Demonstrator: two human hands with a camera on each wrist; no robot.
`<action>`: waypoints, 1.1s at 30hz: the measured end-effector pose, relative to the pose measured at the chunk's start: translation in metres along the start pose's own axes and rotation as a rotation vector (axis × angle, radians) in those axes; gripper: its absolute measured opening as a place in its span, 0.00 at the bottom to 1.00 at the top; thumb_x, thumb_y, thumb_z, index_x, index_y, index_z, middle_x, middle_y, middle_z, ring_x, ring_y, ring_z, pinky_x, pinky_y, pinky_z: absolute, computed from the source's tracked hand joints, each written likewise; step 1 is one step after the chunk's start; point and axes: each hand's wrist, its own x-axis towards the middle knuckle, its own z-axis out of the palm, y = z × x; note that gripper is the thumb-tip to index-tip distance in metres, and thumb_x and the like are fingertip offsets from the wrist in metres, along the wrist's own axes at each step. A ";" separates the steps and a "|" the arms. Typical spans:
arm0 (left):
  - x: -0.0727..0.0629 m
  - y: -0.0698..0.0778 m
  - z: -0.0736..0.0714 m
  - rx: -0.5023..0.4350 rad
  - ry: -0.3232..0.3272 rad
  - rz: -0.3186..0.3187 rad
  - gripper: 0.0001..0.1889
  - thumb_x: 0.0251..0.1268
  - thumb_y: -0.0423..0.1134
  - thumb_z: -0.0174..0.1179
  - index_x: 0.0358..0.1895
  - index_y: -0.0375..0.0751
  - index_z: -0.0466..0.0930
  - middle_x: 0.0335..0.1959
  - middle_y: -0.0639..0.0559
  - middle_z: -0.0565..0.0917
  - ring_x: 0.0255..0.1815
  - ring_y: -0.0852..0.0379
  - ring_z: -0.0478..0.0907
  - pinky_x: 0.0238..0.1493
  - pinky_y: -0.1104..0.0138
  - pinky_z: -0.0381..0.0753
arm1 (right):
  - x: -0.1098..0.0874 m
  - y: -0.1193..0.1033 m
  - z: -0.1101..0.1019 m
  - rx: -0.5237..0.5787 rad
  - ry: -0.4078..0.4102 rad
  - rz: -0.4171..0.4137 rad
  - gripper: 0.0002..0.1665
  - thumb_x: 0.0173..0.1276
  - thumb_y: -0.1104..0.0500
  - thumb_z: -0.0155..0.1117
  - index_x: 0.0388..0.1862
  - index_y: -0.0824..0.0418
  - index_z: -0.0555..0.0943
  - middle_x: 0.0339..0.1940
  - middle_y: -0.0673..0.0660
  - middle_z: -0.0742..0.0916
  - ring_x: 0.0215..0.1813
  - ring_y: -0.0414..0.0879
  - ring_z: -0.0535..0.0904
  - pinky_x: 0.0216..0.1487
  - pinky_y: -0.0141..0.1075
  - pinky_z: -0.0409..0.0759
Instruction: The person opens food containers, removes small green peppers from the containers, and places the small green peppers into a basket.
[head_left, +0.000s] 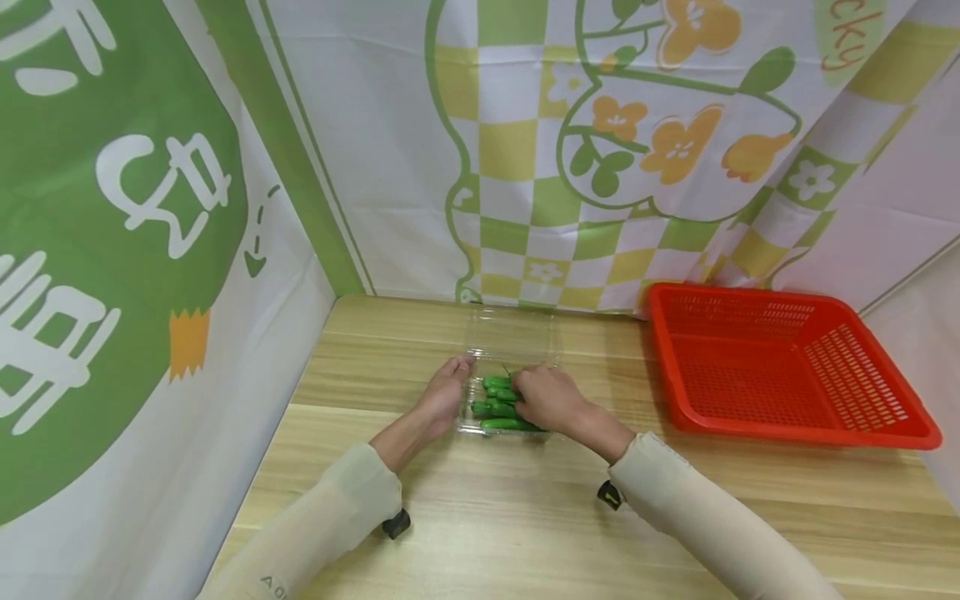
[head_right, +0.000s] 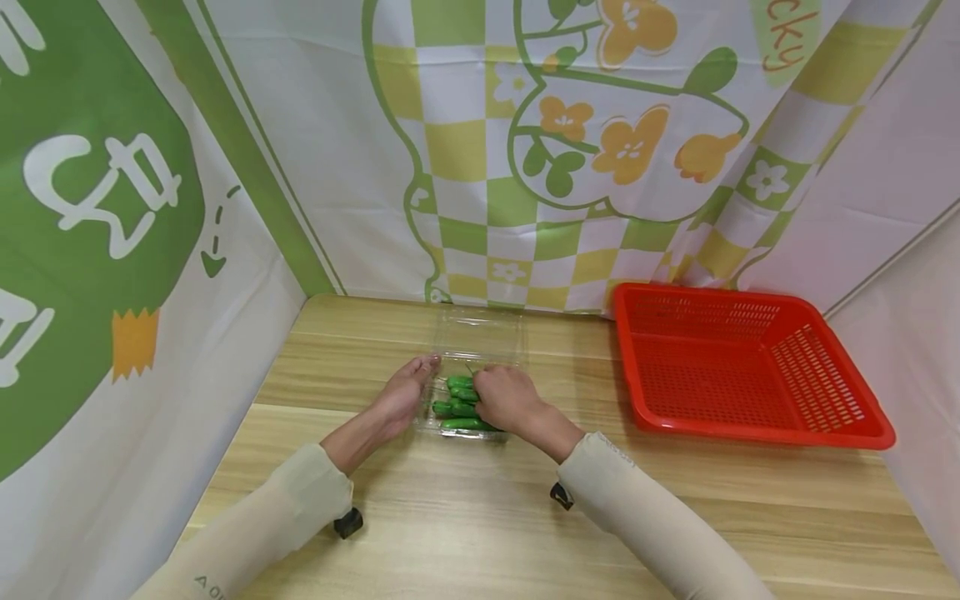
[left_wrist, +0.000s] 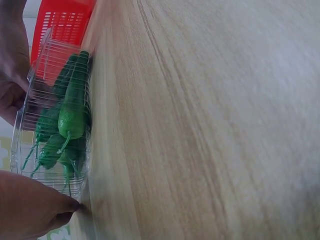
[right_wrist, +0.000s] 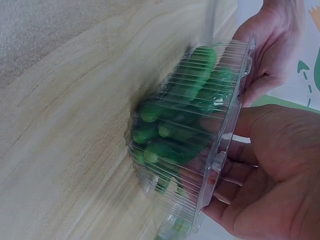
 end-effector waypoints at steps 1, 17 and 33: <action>0.000 0.000 0.000 0.001 0.000 0.005 0.25 0.89 0.37 0.34 0.80 0.31 0.58 0.85 0.32 0.53 0.87 0.34 0.45 0.85 0.38 0.40 | 0.000 0.000 0.000 0.001 0.002 -0.002 0.20 0.60 0.65 0.71 0.18 0.51 0.70 0.23 0.51 0.80 0.28 0.51 0.82 0.25 0.50 0.80; 0.000 -0.001 0.001 0.014 0.014 0.014 0.24 0.89 0.36 0.34 0.79 0.30 0.61 0.85 0.32 0.54 0.87 0.33 0.45 0.85 0.38 0.40 | 0.002 0.007 -0.012 0.083 0.021 -0.076 0.18 0.75 0.65 0.68 0.23 0.56 0.75 0.18 0.48 0.75 0.24 0.41 0.68 0.27 0.36 0.69; -0.001 0.000 0.002 -0.014 0.022 -0.001 0.24 0.89 0.36 0.34 0.78 0.30 0.61 0.85 0.33 0.53 0.87 0.33 0.43 0.84 0.36 0.39 | -0.003 0.023 -0.042 0.161 0.021 -0.036 0.09 0.76 0.66 0.66 0.33 0.65 0.85 0.22 0.50 0.84 0.22 0.38 0.72 0.27 0.33 0.73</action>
